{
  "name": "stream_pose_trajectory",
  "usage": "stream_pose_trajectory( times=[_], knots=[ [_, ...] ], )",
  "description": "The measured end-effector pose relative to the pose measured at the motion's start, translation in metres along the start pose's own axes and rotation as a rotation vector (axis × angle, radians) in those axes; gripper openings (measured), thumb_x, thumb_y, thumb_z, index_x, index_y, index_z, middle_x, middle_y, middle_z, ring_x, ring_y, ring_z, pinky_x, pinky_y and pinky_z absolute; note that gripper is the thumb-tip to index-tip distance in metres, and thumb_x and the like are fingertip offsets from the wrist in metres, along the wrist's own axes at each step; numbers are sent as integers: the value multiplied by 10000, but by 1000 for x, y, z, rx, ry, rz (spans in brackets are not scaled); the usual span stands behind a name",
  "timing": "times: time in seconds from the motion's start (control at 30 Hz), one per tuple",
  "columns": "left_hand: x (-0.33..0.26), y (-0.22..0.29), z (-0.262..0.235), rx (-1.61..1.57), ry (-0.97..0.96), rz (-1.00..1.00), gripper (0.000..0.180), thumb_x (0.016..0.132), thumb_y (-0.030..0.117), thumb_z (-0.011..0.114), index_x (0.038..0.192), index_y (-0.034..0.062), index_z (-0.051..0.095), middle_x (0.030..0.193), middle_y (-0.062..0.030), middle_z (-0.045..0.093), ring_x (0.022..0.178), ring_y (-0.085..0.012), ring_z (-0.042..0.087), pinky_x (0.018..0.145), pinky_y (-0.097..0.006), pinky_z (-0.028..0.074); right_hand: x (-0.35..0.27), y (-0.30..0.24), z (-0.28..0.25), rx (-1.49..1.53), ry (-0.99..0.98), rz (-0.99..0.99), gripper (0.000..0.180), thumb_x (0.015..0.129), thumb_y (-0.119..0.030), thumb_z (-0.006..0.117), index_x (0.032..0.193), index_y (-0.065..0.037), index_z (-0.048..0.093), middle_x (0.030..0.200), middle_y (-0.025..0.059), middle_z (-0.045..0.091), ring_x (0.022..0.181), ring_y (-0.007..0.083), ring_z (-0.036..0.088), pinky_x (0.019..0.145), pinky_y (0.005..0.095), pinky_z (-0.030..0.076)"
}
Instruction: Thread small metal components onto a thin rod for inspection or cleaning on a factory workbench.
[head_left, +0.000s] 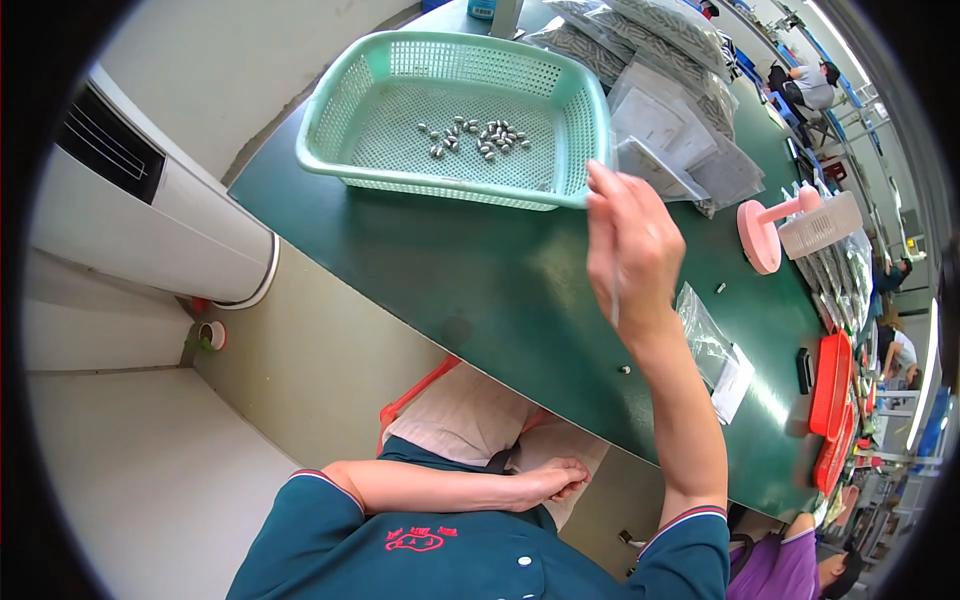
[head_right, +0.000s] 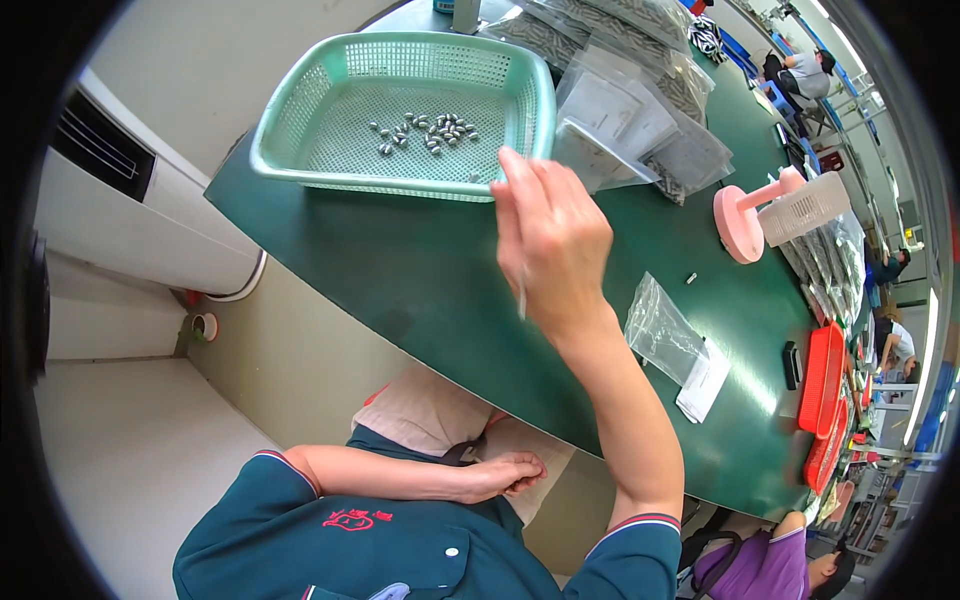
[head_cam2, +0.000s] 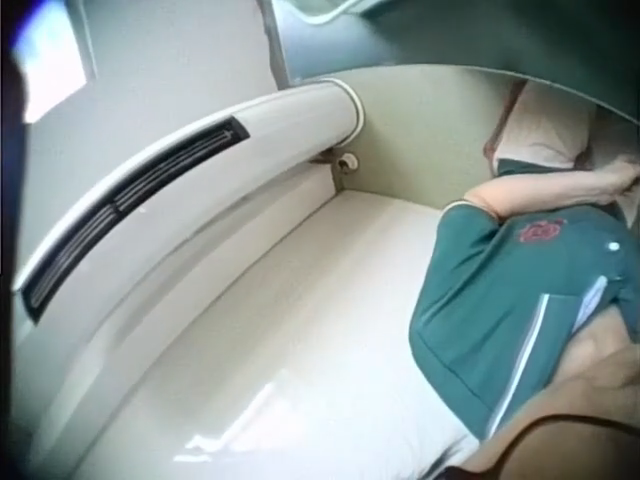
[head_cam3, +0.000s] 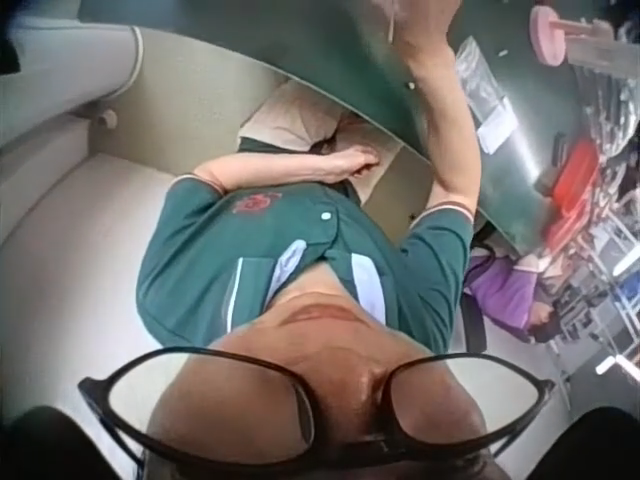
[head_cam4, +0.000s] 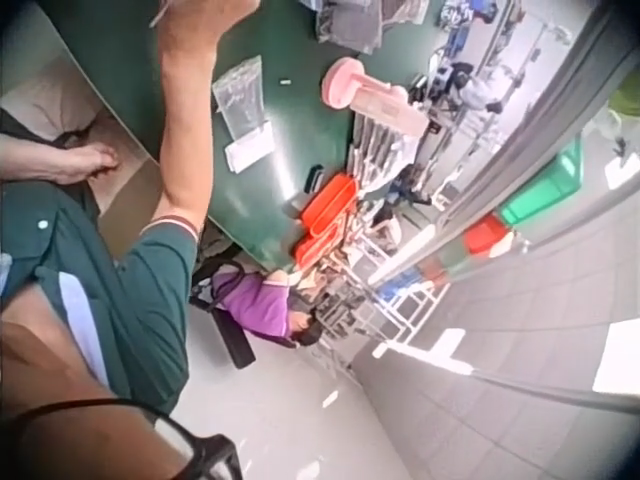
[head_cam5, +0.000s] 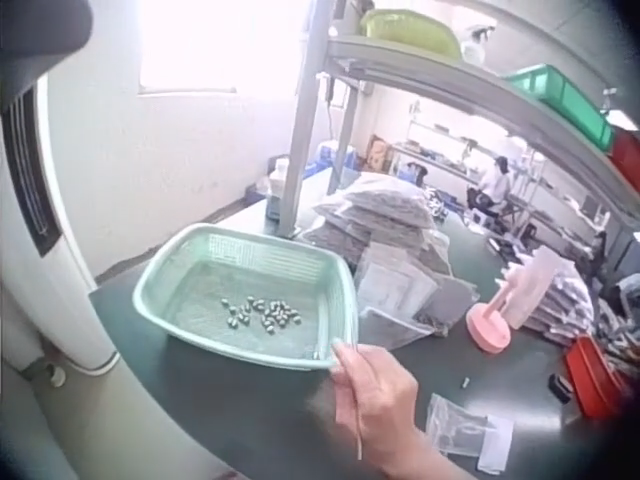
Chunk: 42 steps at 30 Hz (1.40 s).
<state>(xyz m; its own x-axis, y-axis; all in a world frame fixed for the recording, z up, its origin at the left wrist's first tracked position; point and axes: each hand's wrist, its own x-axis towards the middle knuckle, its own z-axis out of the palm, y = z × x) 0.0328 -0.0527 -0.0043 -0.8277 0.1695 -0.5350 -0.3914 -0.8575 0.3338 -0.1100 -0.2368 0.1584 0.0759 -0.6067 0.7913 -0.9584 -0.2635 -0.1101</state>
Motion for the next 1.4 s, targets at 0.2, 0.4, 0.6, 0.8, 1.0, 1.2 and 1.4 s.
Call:
stream_pose_trajectory(
  times=[0.2,0.4,0.6,0.8,1.0,1.2,1.4],
  knots=[
    [1,7,-3,64,-12,51,141,844,226,527,859,89,558,671,49,487,558,-41,419,470,-182,310,-56,-18,-78,124,-201,153,102,798,-12,555,894,4,585,618,82,572,523,210,555,477,288,432],
    [0,19,-4,9,-5,-18,132,866,180,477,859,63,537,655,43,440,531,-41,355,470,-185,278,-116,-22,-102,-49,-452,310,200,625,29,682,794,-11,582,648,89,537,579,229,529,491,313,419],
    [4,15,1,28,-50,-74,129,874,188,475,858,75,536,670,54,432,550,-36,340,491,-181,271,-139,-23,-102,-120,-548,450,247,630,-11,686,855,-11,584,665,87,530,605,235,519,529,319,426],
    [3,15,2,23,15,-46,136,854,151,468,861,30,530,647,26,430,508,-44,325,448,-196,257,-147,-18,-89,-187,-540,356,208,645,-34,687,831,-16,594,685,83,534,603,224,518,526,311,429],
    [0,18,8,18,-36,27,176,867,204,487,843,39,544,643,40,423,559,-35,349,492,-180,277,-156,-42,-134,-25,-249,485,243,614,105,662,820,-4,593,713,101,592,609,232,570,530,285,450],
    [-3,27,28,121,-194,53,233,912,261,450,829,60,534,660,57,393,576,-22,316,507,-162,255,-205,-138,-203,454,165,1259,83,827,6,490,903,27,519,758,133,550,673,199,537,611,287,454],
    [6,2,30,330,-228,54,179,884,207,531,948,40,529,726,56,452,631,-8,371,554,-159,313,-250,-172,-201,954,739,2081,128,882,-118,459,910,-6,516,730,72,525,648,171,501,612,281,430]
  ],
)
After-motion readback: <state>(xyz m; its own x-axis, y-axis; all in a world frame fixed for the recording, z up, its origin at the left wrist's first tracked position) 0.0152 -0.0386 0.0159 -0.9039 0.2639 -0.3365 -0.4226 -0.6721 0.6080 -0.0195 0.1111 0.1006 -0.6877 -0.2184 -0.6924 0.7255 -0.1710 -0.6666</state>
